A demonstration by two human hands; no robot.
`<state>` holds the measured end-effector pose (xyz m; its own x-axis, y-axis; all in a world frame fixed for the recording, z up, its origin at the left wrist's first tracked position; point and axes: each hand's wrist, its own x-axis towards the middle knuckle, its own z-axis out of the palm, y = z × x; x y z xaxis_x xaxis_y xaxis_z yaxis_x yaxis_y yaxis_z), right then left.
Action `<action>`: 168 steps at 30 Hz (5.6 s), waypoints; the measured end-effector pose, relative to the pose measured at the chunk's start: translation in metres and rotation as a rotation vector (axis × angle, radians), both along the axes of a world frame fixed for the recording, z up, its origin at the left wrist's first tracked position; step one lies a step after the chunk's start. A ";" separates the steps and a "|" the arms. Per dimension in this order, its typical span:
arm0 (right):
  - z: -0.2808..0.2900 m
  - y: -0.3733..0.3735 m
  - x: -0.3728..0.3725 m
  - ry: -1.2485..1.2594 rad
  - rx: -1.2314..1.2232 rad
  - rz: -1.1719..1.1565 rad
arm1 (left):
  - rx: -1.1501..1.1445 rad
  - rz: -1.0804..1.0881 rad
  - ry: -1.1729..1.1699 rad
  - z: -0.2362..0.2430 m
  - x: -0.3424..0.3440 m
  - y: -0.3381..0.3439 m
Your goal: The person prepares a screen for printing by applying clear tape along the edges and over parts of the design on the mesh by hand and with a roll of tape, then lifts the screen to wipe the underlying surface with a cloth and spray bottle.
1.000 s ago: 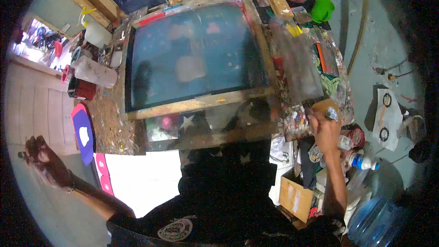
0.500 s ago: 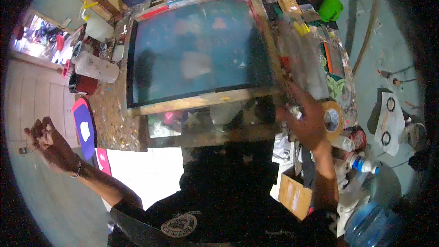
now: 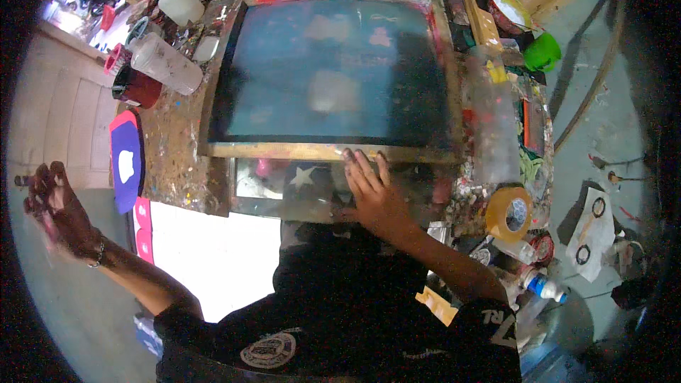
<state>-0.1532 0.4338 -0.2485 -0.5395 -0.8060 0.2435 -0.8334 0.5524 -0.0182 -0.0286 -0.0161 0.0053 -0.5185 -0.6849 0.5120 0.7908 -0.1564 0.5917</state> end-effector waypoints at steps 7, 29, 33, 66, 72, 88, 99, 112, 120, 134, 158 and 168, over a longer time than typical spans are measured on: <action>0.136 0.024 0.022 -0.799 -0.669 -0.033 | 0.016 -0.334 0.113 -0.004 -0.029 -0.008; 0.102 0.020 0.035 -1.310 -1.272 -0.385 | -0.591 -0.288 -0.585 -0.086 -0.312 0.013; 0.035 -0.023 0.050 -1.758 -1.423 -0.432 | -0.894 -0.179 -0.663 -0.154 -0.402 0.079; -0.025 -0.097 0.059 -2.148 -1.734 -0.180 | -1.558 0.137 -0.867 -0.298 -0.427 0.163; -0.020 -0.103 0.056 -2.098 -1.739 -0.171 | -1.699 0.185 -0.729 -0.301 -0.372 0.173; 0.046 -0.100 0.065 -2.104 -1.459 0.084 | -2.006 -0.184 -0.673 -0.271 -0.239 0.200; 0.036 0.001 0.079 -1.567 -1.194 -0.094 | -1.603 -0.698 -0.467 -0.238 -0.190 0.219; 0.073 0.229 0.037 -0.418 -0.204 -1.094 | -1.883 -0.293 -0.754 -0.228 -0.127 0.261; 0.040 0.244 0.035 -0.233 -0.178 -1.072 | -1.544 -0.459 -0.695 -0.185 -0.117 0.298; 0.054 0.164 0.122 -1.134 -1.216 -0.762 | -1.102 -0.964 -0.458 -0.212 -0.062 0.416; 0.099 0.170 0.103 -1.503 -0.599 -0.273 | -0.511 -0.501 -0.334 -0.035 -0.099 0.226; 0.243 0.121 0.103 0.074 -0.143 -0.196 | 0.157 -1.107 0.111 -0.012 -0.043 0.157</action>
